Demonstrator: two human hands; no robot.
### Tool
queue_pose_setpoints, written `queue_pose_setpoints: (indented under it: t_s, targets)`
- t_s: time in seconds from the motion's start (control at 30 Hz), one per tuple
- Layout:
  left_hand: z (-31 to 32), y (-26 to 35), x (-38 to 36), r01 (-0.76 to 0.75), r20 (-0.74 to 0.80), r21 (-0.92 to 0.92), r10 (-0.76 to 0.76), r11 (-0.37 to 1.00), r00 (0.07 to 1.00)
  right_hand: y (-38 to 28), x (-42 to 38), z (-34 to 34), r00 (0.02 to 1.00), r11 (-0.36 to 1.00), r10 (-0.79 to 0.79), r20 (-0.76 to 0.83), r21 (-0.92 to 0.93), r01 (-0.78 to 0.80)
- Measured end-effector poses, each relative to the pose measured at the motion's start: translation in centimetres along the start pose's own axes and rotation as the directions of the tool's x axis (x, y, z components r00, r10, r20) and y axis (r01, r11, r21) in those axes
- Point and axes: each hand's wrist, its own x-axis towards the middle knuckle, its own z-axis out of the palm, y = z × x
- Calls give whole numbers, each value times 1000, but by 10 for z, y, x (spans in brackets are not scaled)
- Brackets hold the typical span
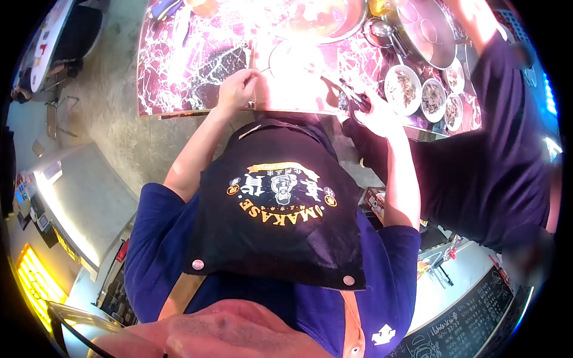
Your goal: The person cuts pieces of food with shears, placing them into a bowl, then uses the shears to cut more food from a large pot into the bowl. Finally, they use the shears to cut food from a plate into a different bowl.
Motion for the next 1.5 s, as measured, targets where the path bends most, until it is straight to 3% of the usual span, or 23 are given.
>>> queue_pose_setpoints:
  t_s: [0.1,0.2,0.3,0.43,0.5,0.57,0.63,0.7,0.77,0.83,0.9,0.97,1.0,1.03,1.1,1.23,1.37,1.43,1.5]
  targets:
    - [-3,5,1,-54,12,58,53,997,998,-17,10,4,994,999,-37,-103,-21,35]
    - [-10,17,2,-82,47,101,77,991,996,-8,45,22,1000,987,0,12,158,-2]
    - [-10,17,2,-53,87,133,42,990,995,-6,47,31,999,988,-33,-40,151,38]
    - [-10,16,-6,1,114,141,-17,990,993,7,31,23,999,898,39,38,437,-52]
    - [-7,12,-9,2,94,107,-12,994,996,-3,14,7,999,934,19,51,355,-36]
    - [-6,15,-10,5,74,110,-13,994,997,-15,3,1,999,998,54,-7,-12,-54]
    - [-3,18,-9,2,56,114,-9,993,998,-14,9,11,999,995,40,-18,91,-38]
    - [-3,19,-8,8,75,95,-16,995,997,-11,24,26,998,999,-21,-61,-26,19]
    - [-3,20,-8,10,84,100,-18,995,996,-11,34,33,999,1000,-19,-31,-10,19]
    - [-3,19,-7,17,89,105,-27,994,996,12,40,44,986,994,-110,-129,-28,107]
    - [-1,15,-8,63,85,110,-72,992,994,18,29,38,988,993,-100,-113,45,106]
    - [-3,16,-8,79,78,95,-86,992,993,20,18,28,1000,877,27,-14,480,-17]
    - [-4,17,-8,87,80,80,-93,993,992,0,9,20,995,948,97,-34,308,-82]
    - [-5,20,-7,89,78,80,-95,993,992,-7,9,20,995,948,95,-32,307,-81]
    - [-6,25,-3,126,106,83,-134,989,985,-14,10,19,992,991,124,-12,44,-123]
    - [-3,31,1,81,95,77,-88,994,992,-1,38,40,981,987,-142,-131,-96,130]
    - [-11,32,8,90,180,88,-105,992,978,-9,48,37,995,997,-75,-69,7,76]
    - [-20,37,8,225,244,81,-238,971,940,-18,48,33,998,999,-28,-49,24,29]
    - [-21,32,10,256,254,59,-263,965,931,-28,50,28,997,998,-63,-35,-19,63]
